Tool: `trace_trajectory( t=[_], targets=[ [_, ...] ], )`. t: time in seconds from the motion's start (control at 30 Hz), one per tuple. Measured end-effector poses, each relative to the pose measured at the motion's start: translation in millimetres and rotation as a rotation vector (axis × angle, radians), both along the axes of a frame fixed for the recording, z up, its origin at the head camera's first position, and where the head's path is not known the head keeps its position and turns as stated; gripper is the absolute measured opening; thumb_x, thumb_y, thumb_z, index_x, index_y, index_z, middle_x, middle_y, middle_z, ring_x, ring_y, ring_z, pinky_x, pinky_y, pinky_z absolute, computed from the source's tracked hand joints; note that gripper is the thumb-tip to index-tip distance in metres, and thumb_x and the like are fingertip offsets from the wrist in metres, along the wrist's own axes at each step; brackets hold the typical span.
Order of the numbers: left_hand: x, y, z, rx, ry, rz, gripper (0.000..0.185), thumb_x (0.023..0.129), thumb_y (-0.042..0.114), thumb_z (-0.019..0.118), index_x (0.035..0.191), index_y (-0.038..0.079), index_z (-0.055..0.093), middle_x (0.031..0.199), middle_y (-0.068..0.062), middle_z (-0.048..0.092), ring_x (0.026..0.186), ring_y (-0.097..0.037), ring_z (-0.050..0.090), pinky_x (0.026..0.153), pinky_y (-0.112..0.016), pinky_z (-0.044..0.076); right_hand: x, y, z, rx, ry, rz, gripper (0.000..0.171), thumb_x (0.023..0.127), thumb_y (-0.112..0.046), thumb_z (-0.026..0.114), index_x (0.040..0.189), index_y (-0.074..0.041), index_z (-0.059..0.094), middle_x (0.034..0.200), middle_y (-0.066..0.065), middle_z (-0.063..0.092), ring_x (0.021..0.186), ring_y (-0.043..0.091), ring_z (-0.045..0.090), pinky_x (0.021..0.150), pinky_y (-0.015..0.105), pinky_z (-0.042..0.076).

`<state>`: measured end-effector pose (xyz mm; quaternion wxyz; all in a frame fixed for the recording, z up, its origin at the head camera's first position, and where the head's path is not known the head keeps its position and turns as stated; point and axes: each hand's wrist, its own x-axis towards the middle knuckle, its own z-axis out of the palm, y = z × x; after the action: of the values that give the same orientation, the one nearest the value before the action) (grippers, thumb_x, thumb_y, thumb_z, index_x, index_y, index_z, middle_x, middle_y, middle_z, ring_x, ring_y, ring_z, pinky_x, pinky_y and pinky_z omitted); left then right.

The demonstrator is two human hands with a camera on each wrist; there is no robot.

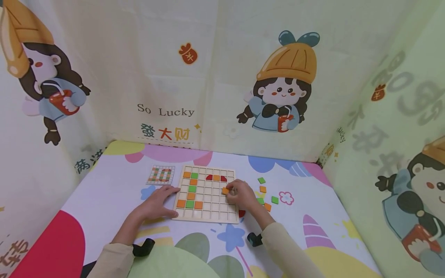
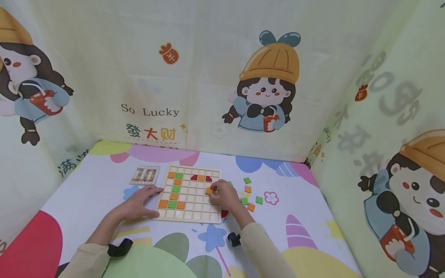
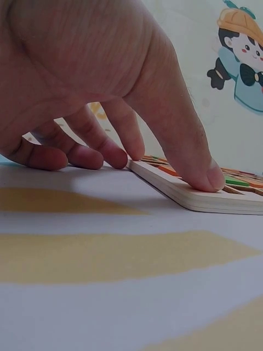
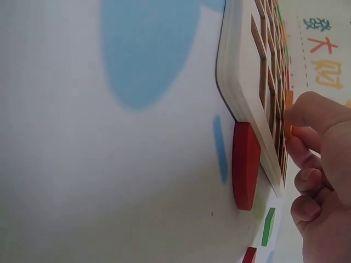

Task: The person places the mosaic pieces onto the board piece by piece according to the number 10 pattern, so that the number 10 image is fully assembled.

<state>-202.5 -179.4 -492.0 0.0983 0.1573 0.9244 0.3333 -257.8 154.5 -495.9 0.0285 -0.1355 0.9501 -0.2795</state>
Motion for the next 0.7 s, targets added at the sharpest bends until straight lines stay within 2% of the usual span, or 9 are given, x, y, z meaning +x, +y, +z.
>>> trace_trajectory(
  t=[0.17,0.4,0.57,0.7],
  targets=[
    [-0.3,-0.3,-0.5,-0.001,0.0,0.002,0.084,0.071,0.037,0.085,0.142,0.014,0.047,0.144,-0.015,0.042,0.128,-0.039,0.04,0.102,-0.06,0.038,-1.1,-1.1,-0.5,0.004,-0.008,0.028,0.022,0.083,-0.018,0.068,0.104,-0.018,0.073,0.109,-0.003,0.065,0.101,0.019,0.055,0.095,0.04,0.049],
    [0.1,-0.3,0.7,-0.001,-0.003,0.007,0.084,0.071,0.037,0.085,0.142,0.015,0.047,0.144,-0.013,0.042,0.127,-0.038,0.041,0.102,-0.059,0.038,-3.1,-2.6,2.2,-0.026,-0.037,0.046,0.013,0.087,-0.016,0.07,0.099,-0.018,0.074,0.102,-0.004,0.065,0.096,0.017,0.054,0.091,0.038,0.049],
    [0.6,0.1,1.5,-0.001,-0.003,0.005,0.084,0.071,0.037,0.085,0.142,0.014,0.047,0.144,-0.014,0.042,0.127,-0.038,0.041,0.102,-0.059,0.039,-2.8,-3.4,4.0,-0.033,-0.067,0.028,0.015,0.087,-0.017,0.071,0.102,-0.019,0.074,0.105,-0.004,0.066,0.098,0.016,0.053,0.092,0.036,0.049],
    [0.9,0.3,2.4,-0.001,-0.001,0.004,0.084,0.071,0.036,0.085,0.142,0.013,0.047,0.144,-0.015,0.042,0.127,-0.039,0.041,0.102,-0.06,0.038,-0.4,-1.6,5.3,-0.047,-0.063,0.024,0.02,0.087,-0.019,0.072,0.106,-0.017,0.073,0.105,-0.003,0.066,0.095,0.017,0.054,0.088,0.036,0.05]
  ],
)
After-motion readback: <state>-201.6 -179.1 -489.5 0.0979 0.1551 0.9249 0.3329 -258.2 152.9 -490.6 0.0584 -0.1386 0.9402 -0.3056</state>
